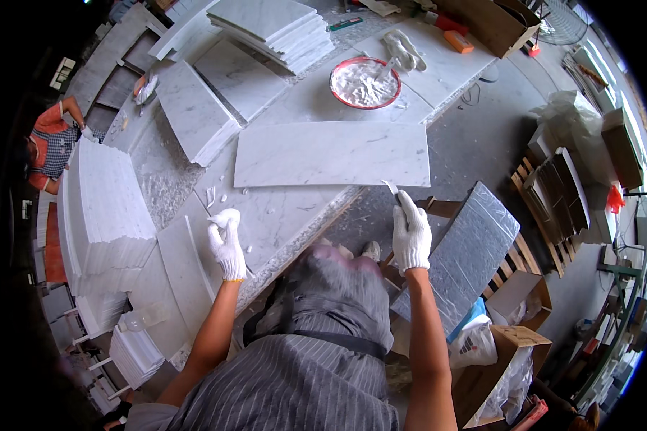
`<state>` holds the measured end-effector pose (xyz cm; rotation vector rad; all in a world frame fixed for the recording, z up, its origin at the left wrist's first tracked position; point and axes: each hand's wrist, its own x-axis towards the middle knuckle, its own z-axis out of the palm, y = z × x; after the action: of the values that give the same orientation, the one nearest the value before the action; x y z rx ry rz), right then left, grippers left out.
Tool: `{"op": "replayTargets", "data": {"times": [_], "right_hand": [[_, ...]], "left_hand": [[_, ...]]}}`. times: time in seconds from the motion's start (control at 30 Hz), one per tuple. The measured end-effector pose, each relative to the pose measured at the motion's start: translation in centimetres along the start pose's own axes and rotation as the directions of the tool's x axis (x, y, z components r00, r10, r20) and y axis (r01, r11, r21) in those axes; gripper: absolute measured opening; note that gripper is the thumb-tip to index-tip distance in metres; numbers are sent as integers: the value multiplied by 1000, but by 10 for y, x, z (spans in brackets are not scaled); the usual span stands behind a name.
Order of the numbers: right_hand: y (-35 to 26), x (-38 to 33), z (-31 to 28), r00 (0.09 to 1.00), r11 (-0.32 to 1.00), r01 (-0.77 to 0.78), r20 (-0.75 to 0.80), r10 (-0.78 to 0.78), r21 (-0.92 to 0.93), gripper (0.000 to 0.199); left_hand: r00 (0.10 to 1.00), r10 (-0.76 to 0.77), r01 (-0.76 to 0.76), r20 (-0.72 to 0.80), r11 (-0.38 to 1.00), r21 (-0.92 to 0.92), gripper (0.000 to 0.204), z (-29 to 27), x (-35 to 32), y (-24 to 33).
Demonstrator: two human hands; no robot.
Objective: The person scrapes the surface of a white stone slab with a metal scraper, removing small fragments and dust. They repeatedly lift and reposition the slab while continuing to scrape different areas. A second worker is visible in the background handling similar slabs.
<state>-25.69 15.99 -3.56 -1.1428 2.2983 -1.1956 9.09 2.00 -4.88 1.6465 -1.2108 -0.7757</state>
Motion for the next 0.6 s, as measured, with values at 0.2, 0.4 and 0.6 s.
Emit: {"op": "replayTargets", "data": {"times": [0.2,0.4,0.6], "right_hand": [[1,20,6,993,974,71,107,-49,-217,34],[17,18,7,980,943,114,192,-55,-314,37],[26,10,0,985,963,121,147,-87,-240,37]], "left_hand": [[961,90,-28,261,972,-231,23,33,-54,49],[908,166,-188,384,982,21,22,61,-87,56],[876,196,-183,441,980,-73,21,81,-98,43]]}}
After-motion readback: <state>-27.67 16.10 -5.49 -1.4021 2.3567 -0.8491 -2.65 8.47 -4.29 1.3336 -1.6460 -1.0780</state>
